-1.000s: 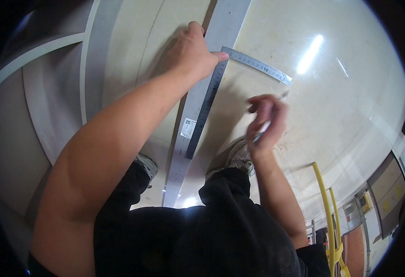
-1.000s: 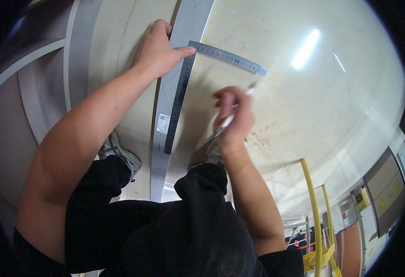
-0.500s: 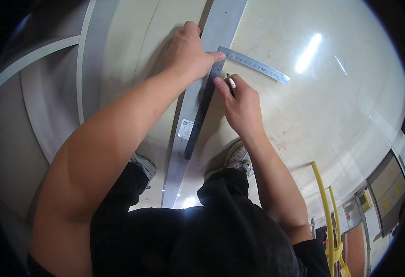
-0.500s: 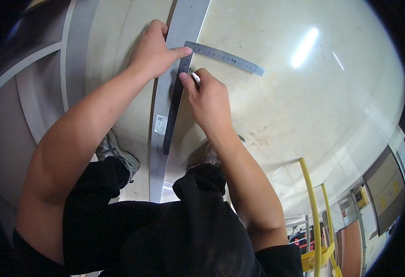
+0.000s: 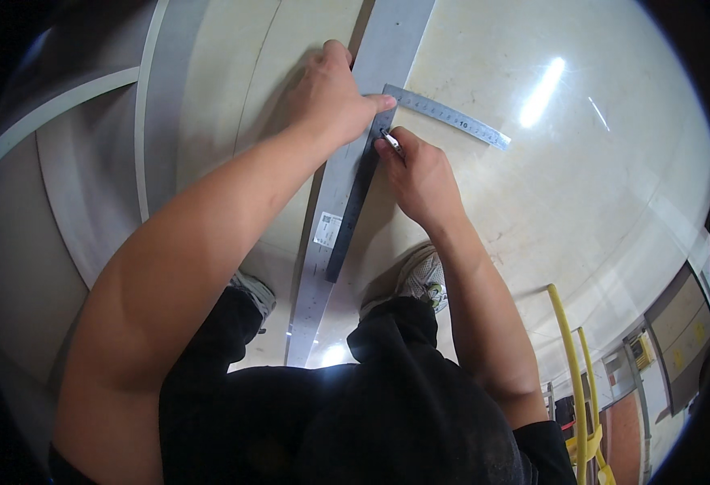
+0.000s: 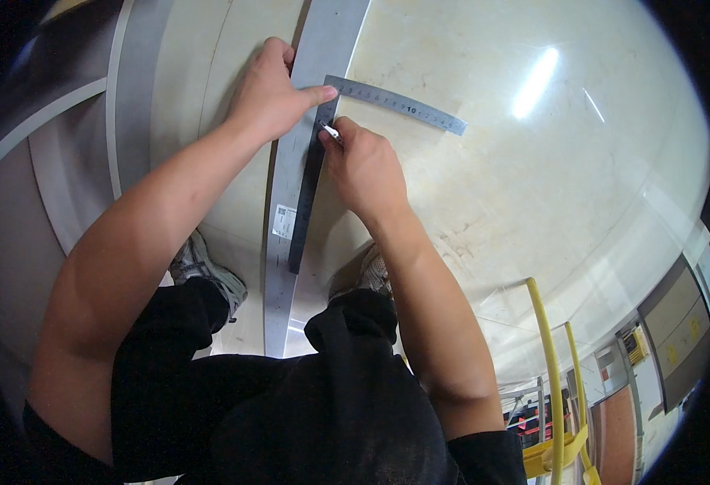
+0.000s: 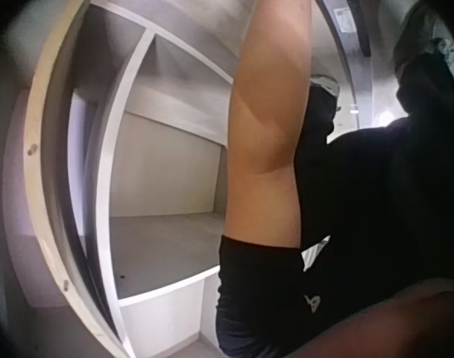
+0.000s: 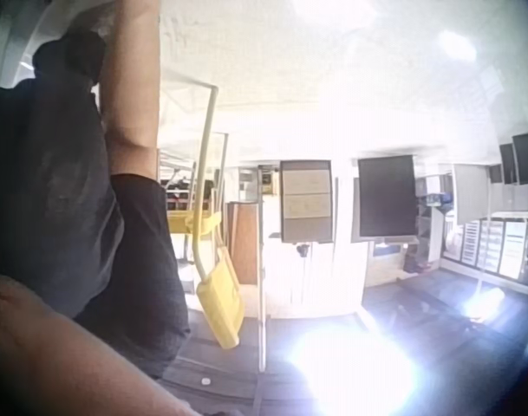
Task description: The person uses a metal ruler and a pen to mark multiple measurement points along a long metal strip placed on a flat surface. They repeatedly reposition the ruler and make small marks at regular intervals along the strip.
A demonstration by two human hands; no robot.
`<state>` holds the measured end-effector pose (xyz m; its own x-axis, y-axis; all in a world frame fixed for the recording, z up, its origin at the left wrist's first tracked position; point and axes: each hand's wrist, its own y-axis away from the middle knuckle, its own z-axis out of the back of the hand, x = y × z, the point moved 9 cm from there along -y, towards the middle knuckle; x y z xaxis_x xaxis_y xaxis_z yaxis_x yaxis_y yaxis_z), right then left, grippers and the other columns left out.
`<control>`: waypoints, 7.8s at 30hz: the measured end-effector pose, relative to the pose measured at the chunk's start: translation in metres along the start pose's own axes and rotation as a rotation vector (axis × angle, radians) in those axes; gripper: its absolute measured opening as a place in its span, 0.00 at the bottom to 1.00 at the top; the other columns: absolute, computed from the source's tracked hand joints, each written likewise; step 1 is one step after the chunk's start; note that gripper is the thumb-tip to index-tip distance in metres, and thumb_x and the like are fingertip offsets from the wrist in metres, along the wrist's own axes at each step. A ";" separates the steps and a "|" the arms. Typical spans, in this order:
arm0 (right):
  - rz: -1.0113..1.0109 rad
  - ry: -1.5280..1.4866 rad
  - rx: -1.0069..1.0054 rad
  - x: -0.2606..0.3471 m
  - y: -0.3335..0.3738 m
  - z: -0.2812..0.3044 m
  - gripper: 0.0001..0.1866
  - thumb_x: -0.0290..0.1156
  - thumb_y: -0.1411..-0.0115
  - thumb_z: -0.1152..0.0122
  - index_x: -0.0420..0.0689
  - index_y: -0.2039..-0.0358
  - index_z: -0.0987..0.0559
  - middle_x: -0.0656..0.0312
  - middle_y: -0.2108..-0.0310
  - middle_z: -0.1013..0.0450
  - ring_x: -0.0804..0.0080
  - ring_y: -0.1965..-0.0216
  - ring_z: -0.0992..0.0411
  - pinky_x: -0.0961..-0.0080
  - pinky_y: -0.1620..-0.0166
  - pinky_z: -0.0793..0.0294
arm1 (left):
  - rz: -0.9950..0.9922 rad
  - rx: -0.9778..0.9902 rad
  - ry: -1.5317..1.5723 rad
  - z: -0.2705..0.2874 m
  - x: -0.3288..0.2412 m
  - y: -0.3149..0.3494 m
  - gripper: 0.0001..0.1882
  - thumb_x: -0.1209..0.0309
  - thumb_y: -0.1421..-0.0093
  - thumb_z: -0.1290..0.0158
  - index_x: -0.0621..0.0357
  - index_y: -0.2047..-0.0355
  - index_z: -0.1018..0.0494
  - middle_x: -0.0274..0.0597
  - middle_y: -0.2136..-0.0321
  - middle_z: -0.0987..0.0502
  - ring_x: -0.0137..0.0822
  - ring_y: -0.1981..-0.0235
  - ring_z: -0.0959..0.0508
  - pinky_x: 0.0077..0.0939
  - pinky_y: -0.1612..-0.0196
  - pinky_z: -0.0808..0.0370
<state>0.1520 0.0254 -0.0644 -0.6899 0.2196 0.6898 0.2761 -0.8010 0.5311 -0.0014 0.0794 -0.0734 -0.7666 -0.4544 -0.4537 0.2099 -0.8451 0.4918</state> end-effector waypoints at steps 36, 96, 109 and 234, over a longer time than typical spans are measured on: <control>0.020 -0.566 -0.351 0.001 -0.040 0.047 0.11 0.32 0.41 0.33 0.37 0.68 0.21 0.61 0.74 0.20 0.79 0.72 0.26 0.80 0.65 0.25 | 0.060 0.019 -0.059 -0.001 0.000 0.001 0.39 0.54 0.56 0.25 0.63 0.53 0.33 0.53 0.55 0.24 0.49 0.51 0.23 0.43 0.50 0.25; 0.041 -0.518 -0.434 0.004 -0.034 0.047 0.10 0.31 0.39 0.33 0.37 0.67 0.21 0.58 0.75 0.20 0.77 0.74 0.24 0.78 0.67 0.25 | 0.036 -0.008 -0.056 0.001 -0.001 0.003 0.40 0.53 0.56 0.25 0.66 0.53 0.32 0.55 0.55 0.23 0.51 0.52 0.22 0.41 0.51 0.24; 0.105 -0.533 -0.463 0.007 -0.023 0.052 0.08 0.30 0.36 0.35 0.37 0.64 0.21 0.59 0.73 0.20 0.78 0.73 0.25 0.79 0.66 0.25 | 0.039 -0.006 -0.027 0.002 -0.002 0.004 0.37 0.56 0.55 0.26 0.66 0.53 0.32 0.55 0.54 0.23 0.51 0.51 0.22 0.41 0.50 0.25; 0.314 0.304 -0.475 0.015 -0.021 0.063 0.13 0.30 0.43 0.33 0.51 0.56 0.16 0.61 0.60 0.21 0.58 0.54 0.28 0.61 0.48 0.36 | 0.049 -0.008 -0.067 -0.006 0.005 0.019 0.39 0.48 0.55 0.27 0.67 0.58 0.32 0.55 0.58 0.23 0.49 0.55 0.22 0.41 0.53 0.25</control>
<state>0.1782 0.0812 -0.0341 -0.8026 -0.1773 0.5695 0.2175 -0.9761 0.0026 0.0023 0.0596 -0.0711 -0.7943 -0.4752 -0.3785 0.2522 -0.8247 0.5063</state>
